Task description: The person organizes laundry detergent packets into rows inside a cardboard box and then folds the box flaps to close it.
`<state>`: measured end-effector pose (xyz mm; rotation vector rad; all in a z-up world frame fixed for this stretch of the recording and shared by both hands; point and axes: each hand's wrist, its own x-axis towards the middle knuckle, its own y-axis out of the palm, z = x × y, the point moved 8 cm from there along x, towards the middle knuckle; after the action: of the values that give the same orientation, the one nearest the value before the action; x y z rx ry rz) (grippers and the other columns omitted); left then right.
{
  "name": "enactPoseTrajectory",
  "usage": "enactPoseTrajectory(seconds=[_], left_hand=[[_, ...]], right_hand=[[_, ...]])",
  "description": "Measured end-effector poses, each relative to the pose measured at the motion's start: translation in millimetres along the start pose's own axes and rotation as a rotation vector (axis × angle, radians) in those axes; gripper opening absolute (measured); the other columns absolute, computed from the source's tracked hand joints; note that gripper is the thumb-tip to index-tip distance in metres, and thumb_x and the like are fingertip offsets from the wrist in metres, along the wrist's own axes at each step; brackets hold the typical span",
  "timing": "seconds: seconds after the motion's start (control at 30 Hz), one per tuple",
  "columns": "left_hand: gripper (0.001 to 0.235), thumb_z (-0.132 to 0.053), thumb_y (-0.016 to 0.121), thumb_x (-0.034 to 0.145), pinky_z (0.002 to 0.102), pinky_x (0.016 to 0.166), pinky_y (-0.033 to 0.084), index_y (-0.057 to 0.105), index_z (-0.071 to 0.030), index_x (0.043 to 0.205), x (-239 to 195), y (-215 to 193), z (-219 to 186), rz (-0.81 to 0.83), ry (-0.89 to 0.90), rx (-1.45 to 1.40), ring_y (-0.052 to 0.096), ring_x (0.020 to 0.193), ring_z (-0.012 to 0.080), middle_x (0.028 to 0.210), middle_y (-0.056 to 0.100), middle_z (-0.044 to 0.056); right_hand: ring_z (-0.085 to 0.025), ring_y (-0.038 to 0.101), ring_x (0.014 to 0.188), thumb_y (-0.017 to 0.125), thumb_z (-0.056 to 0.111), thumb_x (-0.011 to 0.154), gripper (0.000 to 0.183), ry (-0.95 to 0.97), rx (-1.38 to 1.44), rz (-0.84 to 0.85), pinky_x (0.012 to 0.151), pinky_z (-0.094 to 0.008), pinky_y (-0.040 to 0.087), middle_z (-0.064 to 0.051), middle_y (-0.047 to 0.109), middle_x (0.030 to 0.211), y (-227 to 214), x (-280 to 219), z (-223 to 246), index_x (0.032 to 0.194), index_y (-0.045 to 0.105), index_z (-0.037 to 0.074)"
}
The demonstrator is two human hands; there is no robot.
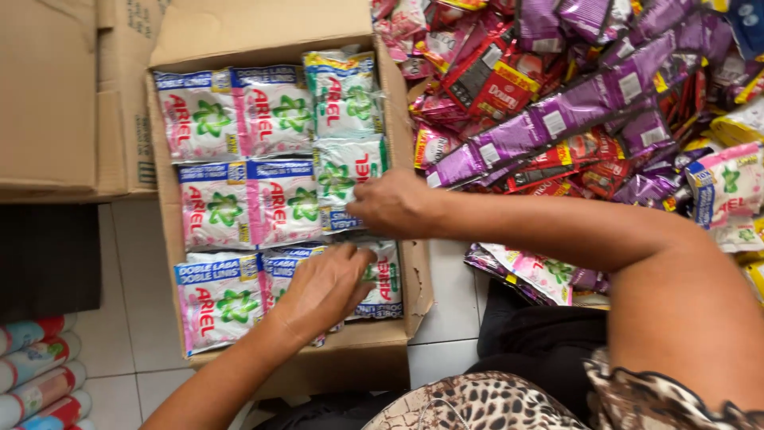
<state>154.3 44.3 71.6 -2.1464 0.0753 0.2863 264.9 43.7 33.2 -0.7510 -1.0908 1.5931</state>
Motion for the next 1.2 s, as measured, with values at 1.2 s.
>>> enactPoseTrajectory(seconds=[1.2], left_hand=[[0.042,-0.058,0.054,0.096,0.054,0.098,0.046,0.079,-0.025,0.107,236.3,-133.7,330.2,-0.299,-0.679,0.068,0.063,0.111,0.0372,0.117,0.069,0.014]], right_hand=[[-0.020,0.073,0.089,0.073,0.016,0.106,0.016,0.482,0.214,-0.408,0.077,-0.034,0.057,-0.012,0.076,0.105,-36.9,122.9,-447.2,0.113,0.075,0.003]])
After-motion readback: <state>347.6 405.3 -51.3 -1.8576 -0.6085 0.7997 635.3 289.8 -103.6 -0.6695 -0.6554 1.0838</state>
